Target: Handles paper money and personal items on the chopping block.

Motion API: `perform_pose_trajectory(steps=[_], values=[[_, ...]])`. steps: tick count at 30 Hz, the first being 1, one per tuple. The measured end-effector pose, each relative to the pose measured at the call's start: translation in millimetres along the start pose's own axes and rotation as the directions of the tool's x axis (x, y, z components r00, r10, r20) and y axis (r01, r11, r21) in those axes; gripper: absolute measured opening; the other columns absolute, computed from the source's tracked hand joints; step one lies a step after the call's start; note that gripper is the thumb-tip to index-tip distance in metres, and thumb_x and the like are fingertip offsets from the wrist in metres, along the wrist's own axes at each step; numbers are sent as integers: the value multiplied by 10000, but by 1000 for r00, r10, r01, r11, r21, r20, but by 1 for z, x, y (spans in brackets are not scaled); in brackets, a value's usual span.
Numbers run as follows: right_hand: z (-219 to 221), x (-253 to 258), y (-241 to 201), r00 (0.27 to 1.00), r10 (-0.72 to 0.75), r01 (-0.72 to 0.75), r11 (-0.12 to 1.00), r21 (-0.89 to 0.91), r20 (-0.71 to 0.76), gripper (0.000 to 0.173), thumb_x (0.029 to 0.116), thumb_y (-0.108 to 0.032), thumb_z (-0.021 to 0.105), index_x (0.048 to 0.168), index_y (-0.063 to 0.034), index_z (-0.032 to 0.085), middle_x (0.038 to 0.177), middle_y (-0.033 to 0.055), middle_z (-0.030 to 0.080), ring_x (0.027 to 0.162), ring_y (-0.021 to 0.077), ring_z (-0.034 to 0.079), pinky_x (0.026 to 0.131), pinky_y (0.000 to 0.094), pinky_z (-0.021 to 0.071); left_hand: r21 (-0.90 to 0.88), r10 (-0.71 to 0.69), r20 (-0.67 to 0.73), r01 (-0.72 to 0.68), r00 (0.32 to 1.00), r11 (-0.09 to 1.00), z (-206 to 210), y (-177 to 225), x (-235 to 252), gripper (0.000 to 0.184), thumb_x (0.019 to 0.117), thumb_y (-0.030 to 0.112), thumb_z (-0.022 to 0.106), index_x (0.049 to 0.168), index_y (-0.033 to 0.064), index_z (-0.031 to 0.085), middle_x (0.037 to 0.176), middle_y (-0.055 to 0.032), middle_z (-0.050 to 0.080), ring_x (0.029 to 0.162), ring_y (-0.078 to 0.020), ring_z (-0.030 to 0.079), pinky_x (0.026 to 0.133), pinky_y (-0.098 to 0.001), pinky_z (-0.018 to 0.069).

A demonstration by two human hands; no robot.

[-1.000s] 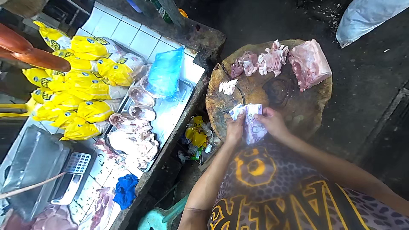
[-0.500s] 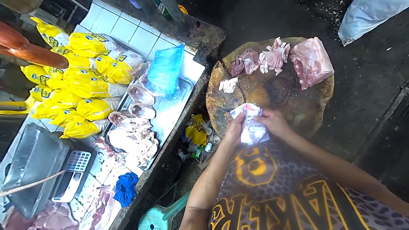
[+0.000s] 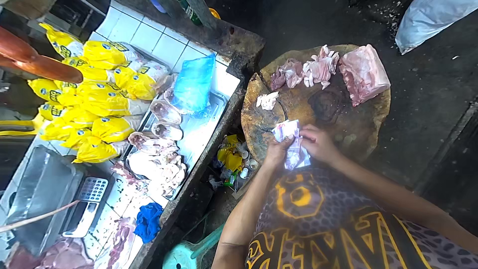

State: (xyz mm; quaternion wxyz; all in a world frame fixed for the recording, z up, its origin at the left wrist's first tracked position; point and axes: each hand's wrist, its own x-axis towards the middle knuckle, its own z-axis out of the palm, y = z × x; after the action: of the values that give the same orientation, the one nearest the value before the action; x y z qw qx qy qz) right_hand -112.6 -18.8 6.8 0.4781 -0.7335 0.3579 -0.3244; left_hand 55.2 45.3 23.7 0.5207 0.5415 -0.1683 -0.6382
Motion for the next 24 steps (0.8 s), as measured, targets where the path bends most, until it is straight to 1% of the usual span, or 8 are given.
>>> perform_pose_trajectory(steps=[3, 7, 9, 13, 18, 20, 22, 24], values=[[-1, 2, -10, 987, 159, -152, 976, 159, -30, 277, 1000, -77, 598, 1266, -67, 676, 1123, 63, 723, 964, 126, 702, 848, 321, 606, -12, 7, -2, -7, 1000, 1000, -3, -2, 0, 260, 1043, 191, 602, 1264, 56, 579, 989, -133, 732, 840, -218, 735, 765, -404, 631], [-4, 7, -15, 946, 323, -318, 909, 268, 26, 685, 961, -81, 682, 1565, -165, 368, 1026, 88, 718, 857, 191, 708, 767, 382, 616, 21, -5, 35, 4, 999, 1000, -2, -1, -5, 270, 1044, 224, 602, 1255, 56, 589, 990, -138, 733, 835, -219, 735, 763, -404, 632], [-3, 9, -14, 931, 360, -360, 893, 269, 51, 644, 944, -85, 696, 1533, -143, 443, 1017, 92, 727, 850, 189, 713, 773, 394, 619, 54, -16, 51, 13, 999, 998, 2, 2, -11, 271, 1042, 261, 608, 1247, 85, 603, 984, -120, 732, 826, -204, 731, 757, -390, 628], [-2, 10, -17, 929, 369, -367, 925, 100, -2, 303, 950, -156, 717, 1248, -103, 700, 946, 43, 726, 796, 130, 682, 750, 353, 591, 40, -33, 45, 31, 998, 999, 1, 0, -10, 282, 1057, 302, 577, 1244, 94, 604, 979, -115, 727, 822, -200, 726, 742, -386, 625], [2, 0, -21, 998, 25, -34, 989, -147, -62, 131, 966, -207, 708, 1045, -142, 790, 1078, 38, 687, 964, 124, 667, 852, 330, 588, -39, -49, 11, 50, 999, 998, -4, 5, -10, 326, 1039, 383, 586, 1239, 129, 633, 1021, -80, 726, 873, -179, 718, 772, -384, 619], [5, -6, -25, 992, 43, -59, 990, -130, -118, 206, 977, -259, 703, 1123, -128, 763, 1134, 70, 654, 981, 152, 659, 832, 337, 597, -86, -79, 0, 79, 997, 993, -4, 10, -12, 293, 1021, 352, 607, 1198, 123, 655, 1004, -85, 727, 853, -175, 719, 752, -376, 618], [-4, -2, -33, 973, 201, -214, 970, -114, -113, 451, 977, -384, 701, 1325, -103, 645, 1216, 122, 648, 1035, 231, 666, 864, 442, 590, -119, -78, -2, 77, 997, 990, -6, 10, -10, 259, 1007, 289, 590, 1171, 99, 653, 1000, -106, 722, 846, -190, 714, 745, -386, 613], [-9, 5, -34, 948, 314, -317, 945, -83, -49, 481, 946, -423, 734, 1317, -126, 654, 1162, 78, 695, 1025, 210, 683, 887, 467, 584, -121, -52, -12, 51, 999, 991, -9, 7, -8, 216, 956, 236, 570, 1094, 95, 656, 945, -100, 723, 800, -189, 712, 698, -381, 608]])
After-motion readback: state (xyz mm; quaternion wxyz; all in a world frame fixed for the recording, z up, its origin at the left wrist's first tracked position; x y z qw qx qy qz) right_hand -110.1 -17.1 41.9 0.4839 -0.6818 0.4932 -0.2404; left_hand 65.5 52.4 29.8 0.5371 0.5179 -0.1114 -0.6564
